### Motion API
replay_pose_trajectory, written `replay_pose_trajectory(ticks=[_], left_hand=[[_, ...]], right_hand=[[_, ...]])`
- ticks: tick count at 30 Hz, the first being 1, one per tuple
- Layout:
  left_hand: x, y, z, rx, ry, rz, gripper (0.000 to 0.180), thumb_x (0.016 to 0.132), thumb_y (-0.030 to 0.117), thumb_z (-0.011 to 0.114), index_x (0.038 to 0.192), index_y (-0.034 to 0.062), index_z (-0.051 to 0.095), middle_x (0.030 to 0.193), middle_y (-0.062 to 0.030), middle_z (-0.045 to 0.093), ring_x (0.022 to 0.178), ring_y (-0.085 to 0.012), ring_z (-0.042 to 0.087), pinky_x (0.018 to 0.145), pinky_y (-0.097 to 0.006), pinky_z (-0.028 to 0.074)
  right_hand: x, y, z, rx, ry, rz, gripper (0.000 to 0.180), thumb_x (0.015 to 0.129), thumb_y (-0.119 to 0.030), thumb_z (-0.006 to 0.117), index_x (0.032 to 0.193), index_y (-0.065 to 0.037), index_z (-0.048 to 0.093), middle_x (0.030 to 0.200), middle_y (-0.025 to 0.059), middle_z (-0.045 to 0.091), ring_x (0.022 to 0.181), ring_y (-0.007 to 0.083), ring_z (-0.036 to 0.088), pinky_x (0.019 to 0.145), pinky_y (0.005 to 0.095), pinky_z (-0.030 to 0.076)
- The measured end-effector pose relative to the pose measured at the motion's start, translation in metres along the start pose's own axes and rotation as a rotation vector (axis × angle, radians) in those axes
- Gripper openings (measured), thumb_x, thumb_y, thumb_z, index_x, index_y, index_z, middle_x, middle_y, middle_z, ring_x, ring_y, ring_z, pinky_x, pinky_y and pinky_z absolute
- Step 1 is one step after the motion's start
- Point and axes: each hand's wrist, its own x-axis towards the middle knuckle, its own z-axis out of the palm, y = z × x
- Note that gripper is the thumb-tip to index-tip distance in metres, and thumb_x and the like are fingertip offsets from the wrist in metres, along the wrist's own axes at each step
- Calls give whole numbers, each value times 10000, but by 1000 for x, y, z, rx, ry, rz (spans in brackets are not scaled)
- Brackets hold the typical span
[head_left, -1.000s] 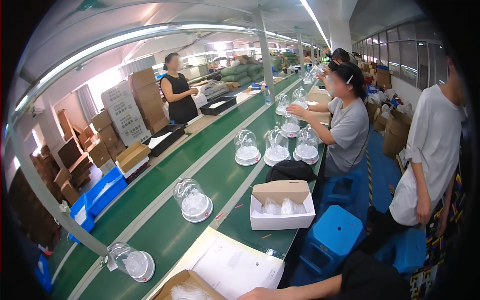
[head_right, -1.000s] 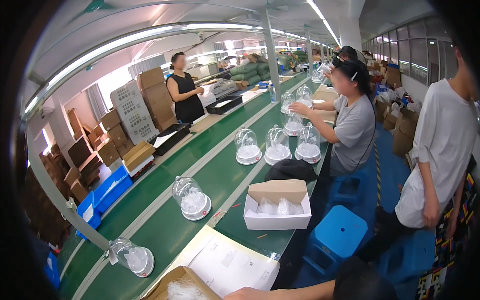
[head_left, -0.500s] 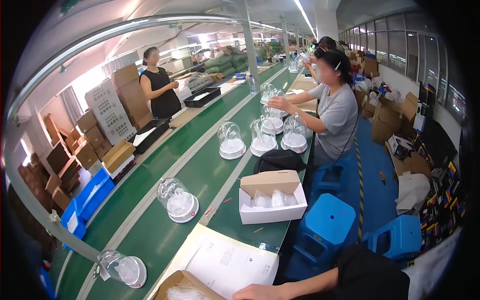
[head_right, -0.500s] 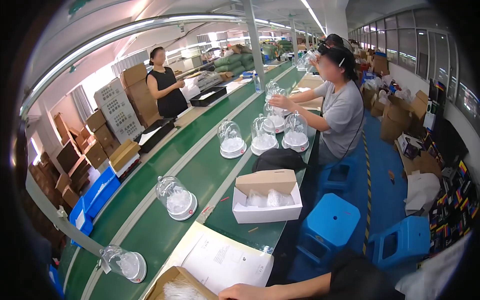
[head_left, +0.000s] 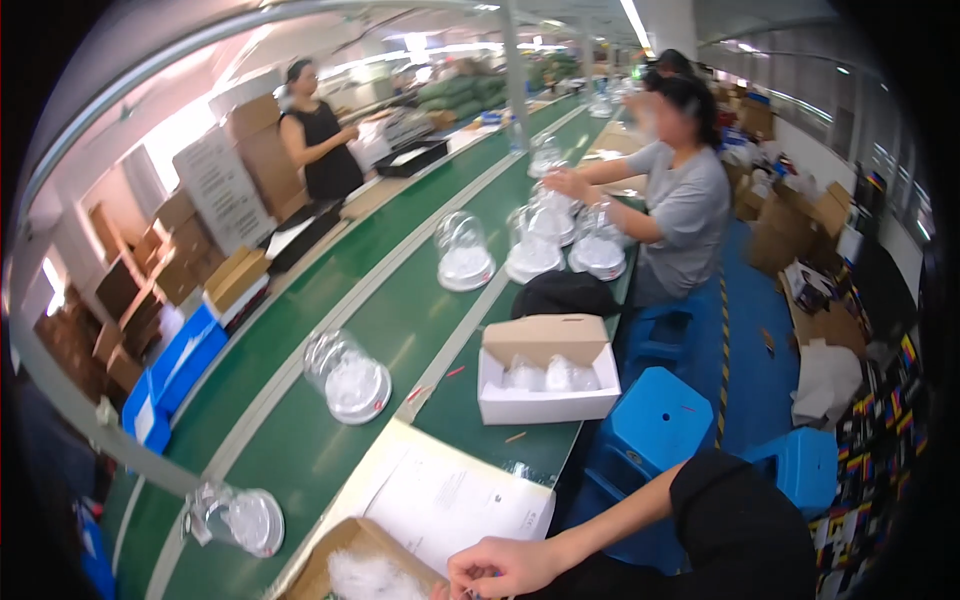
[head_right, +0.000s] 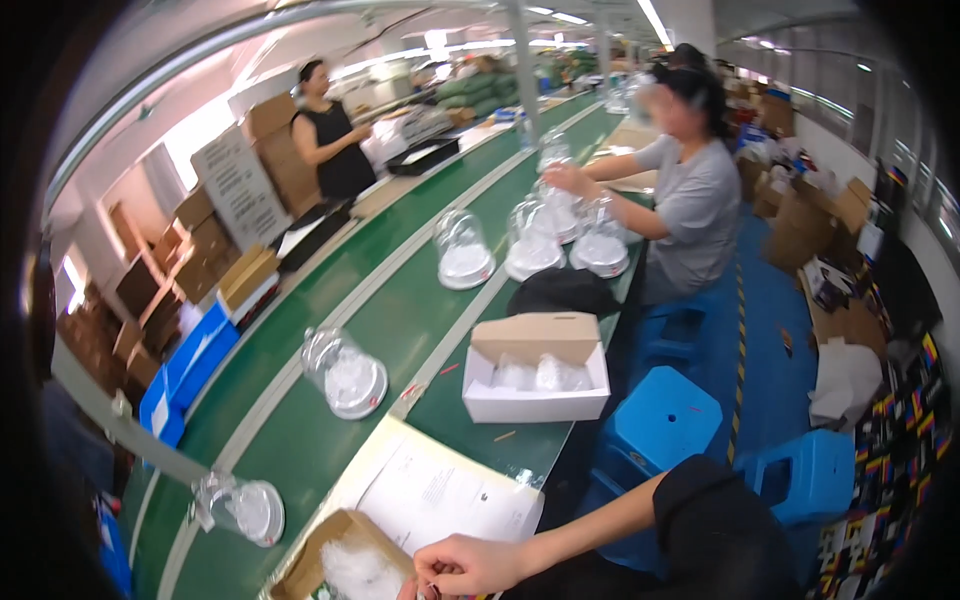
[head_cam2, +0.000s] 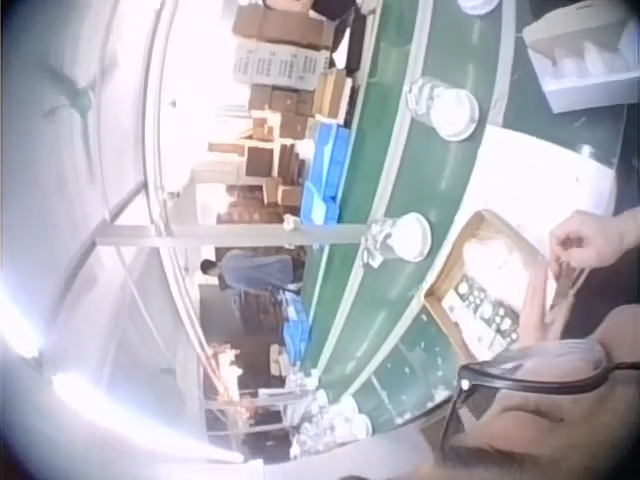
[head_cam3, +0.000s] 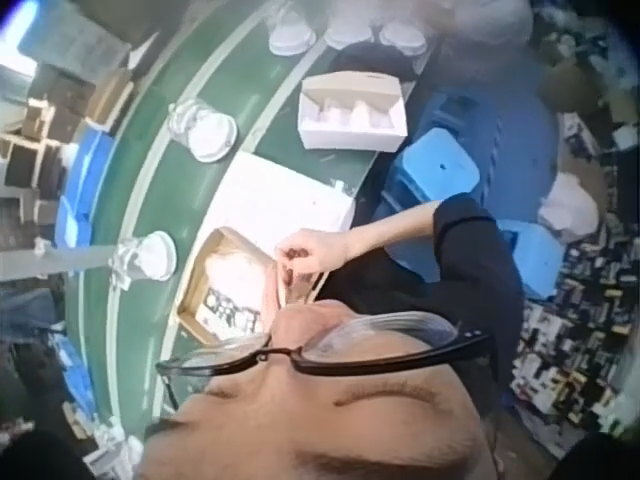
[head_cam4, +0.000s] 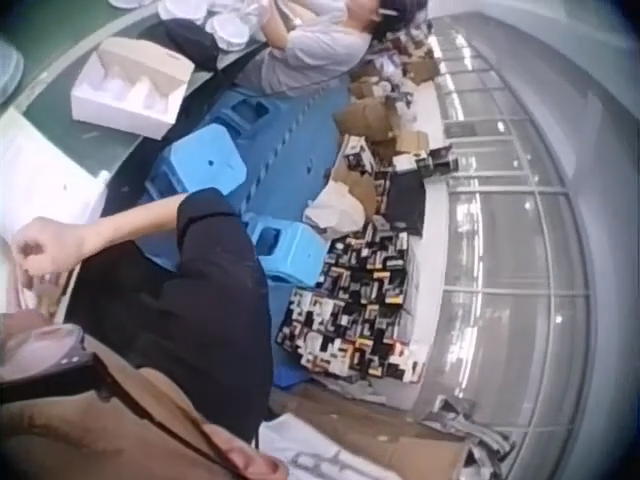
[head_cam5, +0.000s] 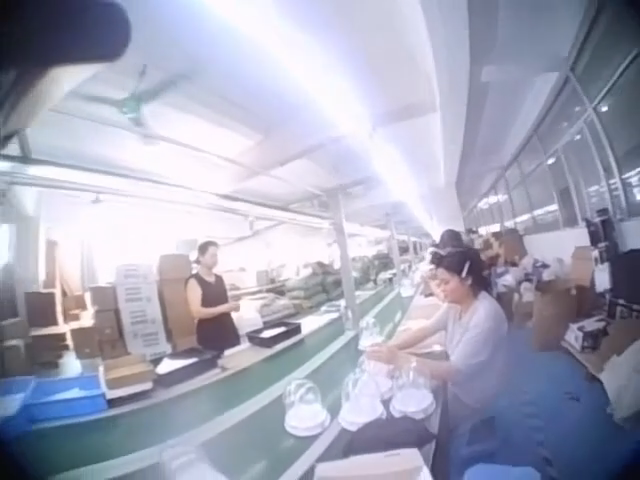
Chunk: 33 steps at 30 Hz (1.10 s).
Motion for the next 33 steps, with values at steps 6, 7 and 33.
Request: replay_pose_trajectory(ticks=[6, 7, 33], left_hand=[[32, 0, -10, 130, -39, 76, 331, 788, 59, 677, 1114, 51, 623, 1049, -166, 600, 1034, -353, 555, 887, -400, 470], [38, 2, -12, 75, -55, 46, 298, 799, 48, 669, 1094, 46, 631, 993, -149, 618, 952, -337, 594, 833, -382, 493], [375, -148, -45, 92, 467, 275, 167, 793, 18, 635, 957, -9, 631, 872, -104, 641, 817, -194, 608, 757, -292, 473]], right_hand=[[6, -20, -32, -198, -104, -28, 68, 816, -57, 529, 792, -17, 480, 803, 68, 622, 721, 125, 611, 646, 255, 503], [11, -24, -41, -278, -71, -49, 57, 810, -60, 530, 797, -18, 493, 787, 64, 623, 699, 125, 613, 626, 252, 504], [309, -28, -226, -800, 579, -631, 147, 740, -128, 627, 749, -1, 552, 959, 151, 588, 903, 308, 590, 789, 359, 476]])
